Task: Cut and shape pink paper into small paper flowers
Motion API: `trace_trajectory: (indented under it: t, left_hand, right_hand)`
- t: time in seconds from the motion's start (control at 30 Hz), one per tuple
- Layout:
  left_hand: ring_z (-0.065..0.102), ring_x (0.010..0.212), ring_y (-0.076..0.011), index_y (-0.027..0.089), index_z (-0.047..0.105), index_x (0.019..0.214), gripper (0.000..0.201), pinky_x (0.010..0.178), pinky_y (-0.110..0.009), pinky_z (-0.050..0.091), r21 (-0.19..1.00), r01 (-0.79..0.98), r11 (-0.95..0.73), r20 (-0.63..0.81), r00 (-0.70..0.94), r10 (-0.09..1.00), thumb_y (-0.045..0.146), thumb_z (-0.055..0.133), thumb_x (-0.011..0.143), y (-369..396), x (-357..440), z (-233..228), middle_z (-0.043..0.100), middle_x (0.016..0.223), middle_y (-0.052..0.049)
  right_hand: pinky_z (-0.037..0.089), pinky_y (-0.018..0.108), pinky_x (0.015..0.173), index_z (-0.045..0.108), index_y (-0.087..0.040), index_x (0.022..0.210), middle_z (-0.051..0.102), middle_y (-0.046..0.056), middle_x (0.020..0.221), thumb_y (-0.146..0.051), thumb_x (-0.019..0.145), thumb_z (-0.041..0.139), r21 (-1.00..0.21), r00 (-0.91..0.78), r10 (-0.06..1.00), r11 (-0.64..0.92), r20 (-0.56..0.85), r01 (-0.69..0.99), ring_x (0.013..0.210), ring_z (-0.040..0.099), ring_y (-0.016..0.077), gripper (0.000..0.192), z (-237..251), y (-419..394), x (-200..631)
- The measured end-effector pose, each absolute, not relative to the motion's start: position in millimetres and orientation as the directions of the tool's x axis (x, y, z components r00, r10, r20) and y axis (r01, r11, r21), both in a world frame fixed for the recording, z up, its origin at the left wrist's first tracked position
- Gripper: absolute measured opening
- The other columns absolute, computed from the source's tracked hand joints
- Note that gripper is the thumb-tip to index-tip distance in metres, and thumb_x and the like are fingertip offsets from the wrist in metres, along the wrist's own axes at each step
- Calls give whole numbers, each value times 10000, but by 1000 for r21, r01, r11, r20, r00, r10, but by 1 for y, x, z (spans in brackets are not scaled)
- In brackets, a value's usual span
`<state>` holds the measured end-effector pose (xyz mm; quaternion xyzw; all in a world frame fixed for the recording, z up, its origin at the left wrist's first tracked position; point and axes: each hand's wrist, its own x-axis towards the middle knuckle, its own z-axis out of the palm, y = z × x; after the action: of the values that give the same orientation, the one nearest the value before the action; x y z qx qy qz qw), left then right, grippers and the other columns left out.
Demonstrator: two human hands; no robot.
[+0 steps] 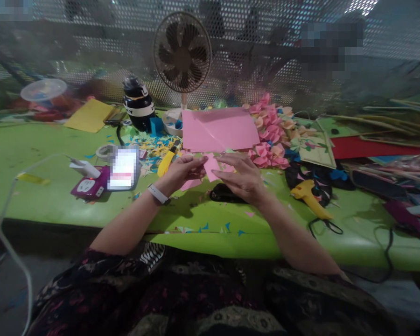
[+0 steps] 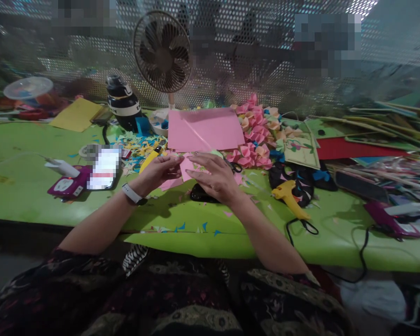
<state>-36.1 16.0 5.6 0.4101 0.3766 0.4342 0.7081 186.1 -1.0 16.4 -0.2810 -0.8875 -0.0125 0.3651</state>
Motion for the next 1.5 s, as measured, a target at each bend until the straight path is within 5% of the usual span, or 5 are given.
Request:
trace_trajectory:
  t: [0.5,0.67,0.93,1.03,1.5]
  left_hand:
    - [610,559,-75,140,650,643,338,657,-248,554,961,-233,147,-41,407,913,367,897,607,11,-32,5,622,573,35]
    - [724,736,-161,122,731,814,447,799,-336,597,966,-240,94,26,453,891,448,909,564,7,-29,4,752,771,-57]
    - [738,874,-195,156,764,888,259,828,-337,602,973,-225,52,70,503,861,357,811,732,4,-31,3,771,907,-81]
    - [739,893,-210,154,770,882,247,822,-339,604,963,-262,62,81,501,862,356,796,742,4,-33,2,773,897,-87]
    - [754,908,-228,158,771,989,419,805,-339,614,977,-208,44,65,490,869,477,821,722,1,-31,7,783,981,-119]
  right_hand:
    - [491,476,1003,745,-344,994,694,21,1239,-214,919,615,-230,-524,494,841,693,489,1200,602,237,198,15,-6,178]
    - [511,474,971,716,-268,860,718,63,1086,-315,903,663,-476,-334,655,737,678,479,1090,646,246,83,12,-10,167]
    - [602,376,787,641,-214,811,694,81,1027,-501,836,702,-850,-166,884,465,436,246,882,688,194,294,8,-13,160]
    - [604,362,736,644,-213,816,694,44,839,-527,807,722,-883,-176,905,419,388,210,752,680,176,324,8,-13,159]
    - [613,341,744,648,-212,843,719,35,847,-439,838,721,-886,-185,890,443,416,139,778,709,167,239,10,-15,158]
